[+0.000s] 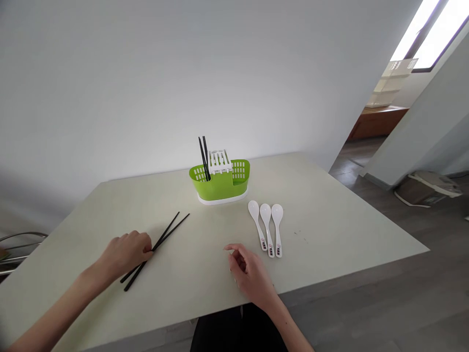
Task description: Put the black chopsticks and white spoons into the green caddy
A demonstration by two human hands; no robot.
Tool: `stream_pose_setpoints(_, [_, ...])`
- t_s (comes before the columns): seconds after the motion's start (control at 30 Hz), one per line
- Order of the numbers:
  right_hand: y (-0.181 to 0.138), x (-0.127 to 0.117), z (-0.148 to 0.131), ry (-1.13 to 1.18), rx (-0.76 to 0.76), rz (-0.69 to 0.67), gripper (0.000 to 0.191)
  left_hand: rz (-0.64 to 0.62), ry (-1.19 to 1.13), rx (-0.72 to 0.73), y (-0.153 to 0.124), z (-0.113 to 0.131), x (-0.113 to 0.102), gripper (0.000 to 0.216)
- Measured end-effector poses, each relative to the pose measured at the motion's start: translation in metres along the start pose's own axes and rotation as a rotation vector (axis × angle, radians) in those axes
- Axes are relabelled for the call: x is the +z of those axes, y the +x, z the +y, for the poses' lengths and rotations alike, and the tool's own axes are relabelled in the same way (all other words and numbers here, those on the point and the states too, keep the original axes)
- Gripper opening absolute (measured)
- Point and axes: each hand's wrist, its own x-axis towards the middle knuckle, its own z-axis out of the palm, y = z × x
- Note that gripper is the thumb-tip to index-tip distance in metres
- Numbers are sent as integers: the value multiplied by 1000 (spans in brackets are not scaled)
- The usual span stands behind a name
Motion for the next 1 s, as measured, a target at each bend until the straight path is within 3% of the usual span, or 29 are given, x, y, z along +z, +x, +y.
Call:
stream_pose_setpoints(0.27, [1, -1, -1, 0, -13, 1, 41, 67, -33, -52, 18, -20, -5, 20])
stream_pose_setpoints(0.4, [1, -1, -3, -17, -15, -1, 39, 79, -151, -24, 14, -11, -8, 6])
stream_pose_setpoints(0.5, [1, -1, -5, -56, -18, -5, 37, -3, -465, 129, 5, 14, -13, 16])
stream_pose_setpoints(0.63, [2, -1, -6, -25, -24, -17, 39, -56, -907, 326, -12, 72, -10, 29])
stream_pose_setpoints(0.77, [4, -4, -4, 156, -25, -54, 50, -351, -1226, 472, -23, 125, -1, 32])
stream_pose_setpoints(0.87, [4, -8, -5, 251, -30, -71, 52, -465, -1338, 545, -24, 143, 4, 35])
stream_pose_setpoints(1.0, [5, -12, -10, 325, -12, -53, 51, -493, -1374, 524, -23, 143, 7, 39])
